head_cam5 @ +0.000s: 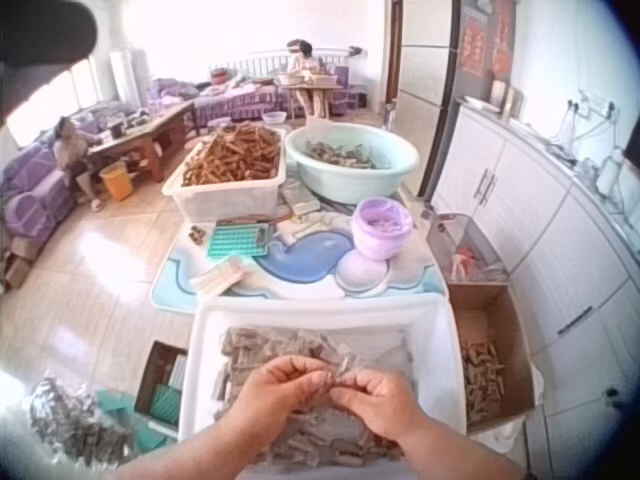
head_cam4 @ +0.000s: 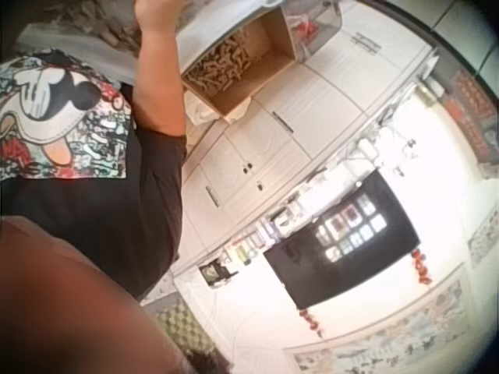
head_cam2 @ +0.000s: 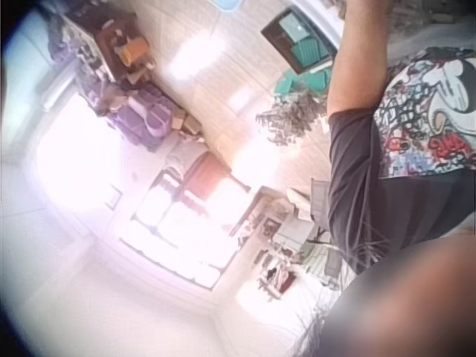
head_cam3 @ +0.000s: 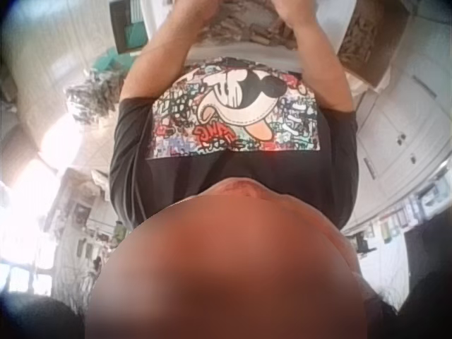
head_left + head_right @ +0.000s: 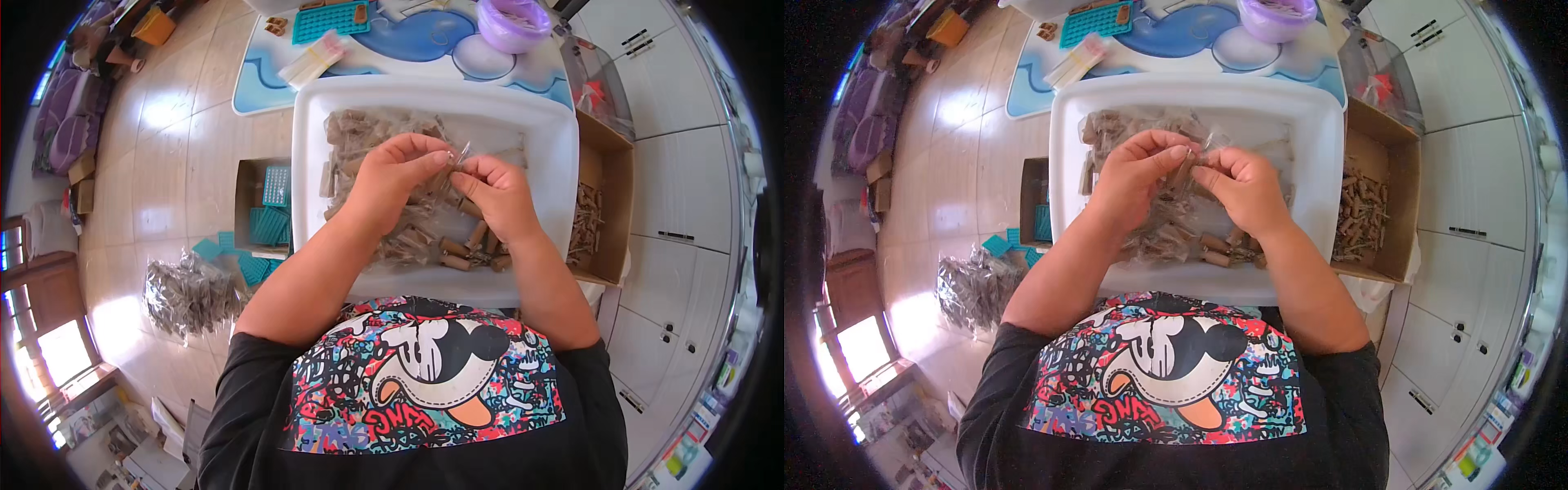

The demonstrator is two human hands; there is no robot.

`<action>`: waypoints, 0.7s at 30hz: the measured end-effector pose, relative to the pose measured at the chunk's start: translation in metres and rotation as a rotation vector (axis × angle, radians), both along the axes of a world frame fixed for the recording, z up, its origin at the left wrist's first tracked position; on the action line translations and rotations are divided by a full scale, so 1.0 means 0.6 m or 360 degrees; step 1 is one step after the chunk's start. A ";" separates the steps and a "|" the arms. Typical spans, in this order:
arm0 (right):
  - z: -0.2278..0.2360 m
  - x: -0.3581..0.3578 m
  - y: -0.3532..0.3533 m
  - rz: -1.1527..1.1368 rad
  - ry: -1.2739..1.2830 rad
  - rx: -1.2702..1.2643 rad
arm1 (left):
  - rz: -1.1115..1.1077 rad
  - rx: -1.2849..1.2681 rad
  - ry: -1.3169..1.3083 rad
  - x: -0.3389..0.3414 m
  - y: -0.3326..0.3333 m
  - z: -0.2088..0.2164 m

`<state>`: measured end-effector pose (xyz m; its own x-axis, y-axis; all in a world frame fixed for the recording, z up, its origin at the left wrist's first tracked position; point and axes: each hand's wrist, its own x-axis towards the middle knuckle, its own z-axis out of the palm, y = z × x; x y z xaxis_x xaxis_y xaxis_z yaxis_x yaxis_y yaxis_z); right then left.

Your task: The person places small cylindrical components into individual plastic bags by hand, then organizes the bagged components in a white tray.

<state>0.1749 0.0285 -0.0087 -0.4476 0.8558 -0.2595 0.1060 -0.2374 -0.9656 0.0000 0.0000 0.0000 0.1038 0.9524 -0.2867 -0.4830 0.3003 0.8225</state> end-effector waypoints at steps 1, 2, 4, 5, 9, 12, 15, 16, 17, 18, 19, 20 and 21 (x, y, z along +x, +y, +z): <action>0.001 -0.001 0.001 0.0001 0.0014 -0.0019 | 0.0002 -0.0028 -0.0014 -0.001 0.000 0.000; 0.002 -0.001 0.001 0.0001 0.0027 -0.0038 | 0.0005 -0.0055 -0.0029 -0.002 -0.001 0.001; 0.004 -0.008 0.004 -0.0086 0.0069 0.0017 | 0.0049 -0.0031 0.0044 -0.003 -0.002 -0.001; 0.006 -0.011 0.005 -0.0170 0.0105 0.0068 | 0.0096 -0.0008 0.0111 -0.002 -0.002 -0.002; 0.024 -0.015 -0.006 -0.0568 -0.0172 0.0625 | 0.0129 0.0027 0.0069 0.009 -0.005 0.008; 0.022 -0.021 -0.005 -0.0454 -0.0332 0.1528 | 0.0061 0.0026 0.0168 0.016 -0.011 0.007; 0.019 -0.021 -0.005 -0.0336 -0.0303 0.1594 | -0.0030 0.0033 0.0292 0.022 -0.016 0.007; 0.018 -0.022 -0.003 -0.0338 -0.0306 0.1593 | -0.0070 0.0067 0.0356 0.024 -0.017 0.001; 0.018 -0.022 -0.002 -0.0323 -0.0369 0.1651 | -0.0109 0.0102 0.0420 0.026 -0.018 -0.003; 0.019 -0.022 -0.001 -0.0308 -0.0435 0.1708 | -0.0112 0.0102 0.0418 0.027 -0.019 -0.003; 0.019 -0.022 0.000 -0.0310 -0.0437 0.1708 | -0.0124 0.0140 0.0492 0.029 -0.019 -0.004; 0.019 -0.021 0.000 -0.0332 -0.0471 0.1709 | -0.0134 0.0178 0.0565 0.030 -0.020 -0.004; 0.019 -0.020 0.001 -0.0355 -0.0504 0.1708 | -0.0136 0.0178 0.0565 0.032 -0.021 -0.003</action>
